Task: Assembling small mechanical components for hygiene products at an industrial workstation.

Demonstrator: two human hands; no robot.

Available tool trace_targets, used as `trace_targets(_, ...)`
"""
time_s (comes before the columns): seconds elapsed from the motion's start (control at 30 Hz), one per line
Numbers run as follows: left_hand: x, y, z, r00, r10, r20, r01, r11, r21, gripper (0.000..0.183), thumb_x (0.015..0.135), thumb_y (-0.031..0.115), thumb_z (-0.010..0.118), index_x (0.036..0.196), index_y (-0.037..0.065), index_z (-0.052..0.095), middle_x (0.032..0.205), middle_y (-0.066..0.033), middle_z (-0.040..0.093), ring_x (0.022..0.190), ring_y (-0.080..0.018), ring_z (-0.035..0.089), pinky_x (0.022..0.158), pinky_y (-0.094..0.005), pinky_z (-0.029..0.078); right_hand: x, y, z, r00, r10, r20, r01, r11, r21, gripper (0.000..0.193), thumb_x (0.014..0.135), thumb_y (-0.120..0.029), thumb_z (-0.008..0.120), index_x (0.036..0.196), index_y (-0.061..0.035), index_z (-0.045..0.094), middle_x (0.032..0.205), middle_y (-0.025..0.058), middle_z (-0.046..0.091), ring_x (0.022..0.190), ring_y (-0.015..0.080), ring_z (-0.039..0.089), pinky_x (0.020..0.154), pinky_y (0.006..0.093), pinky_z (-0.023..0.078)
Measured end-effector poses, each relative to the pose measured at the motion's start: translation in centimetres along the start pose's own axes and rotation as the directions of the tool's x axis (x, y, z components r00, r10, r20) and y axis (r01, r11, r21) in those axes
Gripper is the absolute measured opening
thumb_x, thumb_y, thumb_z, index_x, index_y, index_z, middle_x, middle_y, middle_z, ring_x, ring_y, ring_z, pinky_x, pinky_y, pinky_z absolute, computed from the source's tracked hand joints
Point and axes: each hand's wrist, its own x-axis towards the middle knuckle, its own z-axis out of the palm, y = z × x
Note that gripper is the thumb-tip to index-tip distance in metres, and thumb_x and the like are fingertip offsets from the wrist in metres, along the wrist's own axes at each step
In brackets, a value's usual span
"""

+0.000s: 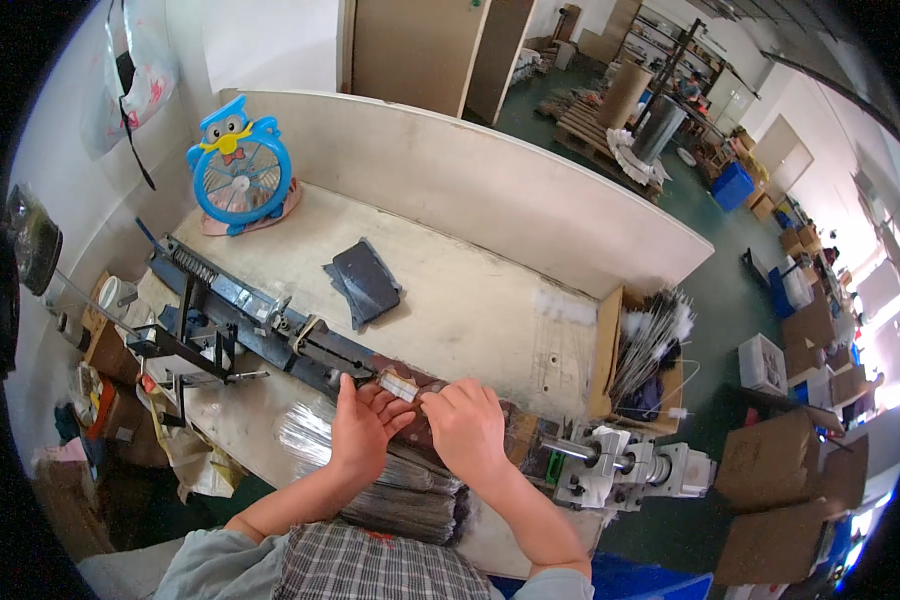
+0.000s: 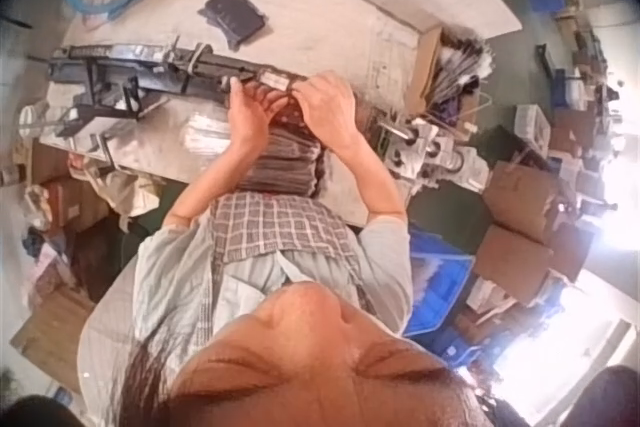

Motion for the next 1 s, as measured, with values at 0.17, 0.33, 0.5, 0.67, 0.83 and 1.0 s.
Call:
trace_targets(0.17, -0.2, 0.2, 0.6, 0.999, -0.018, 0.028, 0.016, 0.997, 0.07, 0.063, 0.094, 0.057, 0.026, 0.115, 0.002, 0.047, 0.103, -0.0085, 0.055, 0.093, -0.0195, 0.055, 0.085, -0.0341, 0.046, -0.3, 0.0, -0.7, 0.999, 0.041, -0.005, -0.041, 0.999, 0.02, 0.007, 0.071, -0.011, 0.065, 0.078, -0.0094, 0.063, 0.072, 0.0026, 0.058, 0.081, 0.0219, 0.055, 0.068, 0.0339, 0.043)
trace_targets(0.33, -0.2, 0.5, -0.1, 0.995, -0.04, 0.095, 0.021, 0.98, 0.196, 0.057, 0.095, 0.049, 0.032, 0.127, 0.002, 0.038, 0.125, -0.0125, 0.048, 0.107, -0.0219, 0.052, 0.09, -0.0364, 0.042, 0.2, 0.2, -2.3, 0.997, 0.06, -0.045, -0.055, 0.993, 0.104, 0.012, 0.072, -0.011, 0.069, 0.083, -0.008, 0.066, 0.077, 0.0036, 0.062, 0.079, 0.0228, 0.057, 0.069, 0.0348, 0.046)
trace_targets(0.5, -2.0, 1.6, -2.7, 0.994, -0.105, 0.02, 0.091, 0.925, 0.37, 0.05, 0.092, 0.029, 0.051, 0.132, 0.003, 0.036, 0.132, -0.0127, 0.046, 0.118, -0.0228, 0.048, 0.09, -0.0355, 0.042, -3.7, -0.1, -1.6, 0.96, 0.184, 0.213, -0.233, 0.944, 0.232, 0.014, 0.077, -0.015, 0.067, 0.087, -0.0062, 0.067, 0.081, 0.0071, 0.064, 0.078, 0.0239, 0.061, 0.066, 0.0339, 0.049)
trace_targets(0.67, -1.6, 7.3, -13.3, 0.924, 0.192, -0.331, -0.146, 0.976, 0.159, 0.031, 0.089, 0.03, 0.056, 0.111, 0.007, 0.055, 0.099, -0.0052, 0.061, 0.083, -0.0156, 0.058, 0.066, -0.0252, 0.045, -7.7, 0.3, 2.5, 0.845, 0.195, 0.498, -0.366, 0.89, 0.273, 0.017, 0.08, -0.019, 0.06, 0.092, -0.0094, 0.067, 0.084, 0.0073, 0.061, 0.078, 0.0264, 0.061, 0.066, 0.038, 0.049)
trace_targets(0.83, -3.9, 17.8, -31.6, 0.633, 0.561, -0.534, -0.533, 0.816, 0.225, 0.039, 0.079, 0.042, 0.069, 0.096, 0.009, 0.058, 0.073, 0.0015, 0.057, 0.064, -0.0088, 0.056, 0.052, -0.0197, 0.043, -6.6, 0.9, 1.6, 0.828, 0.168, 0.535, -0.358, 0.892, 0.274, 0.017, 0.08, -0.016, 0.058, 0.095, -0.0118, 0.066, 0.085, 0.0076, 0.06, 0.082, 0.0276, 0.061, 0.068, 0.0392, 0.049)
trace_targets(1.0, -3.8, 21.6, -33.7, 0.481, 0.509, -0.714, -0.482, 0.833, 0.27, 0.034, 0.083, 0.043, 0.064, 0.095, 0.012, 0.063, 0.072, 0.005, 0.061, 0.063, -0.0045, 0.056, 0.049, -0.0161, 0.041, -7.6, 1.5, 1.5, 0.732, 0.143, 0.666, -0.254, 0.964, 0.073, 0.014, 0.081, -0.007, 0.053, 0.093, -0.0084, 0.06, 0.094, 0.0082, 0.058, 0.086, 0.0285, 0.06, 0.07, 0.0398, 0.048)
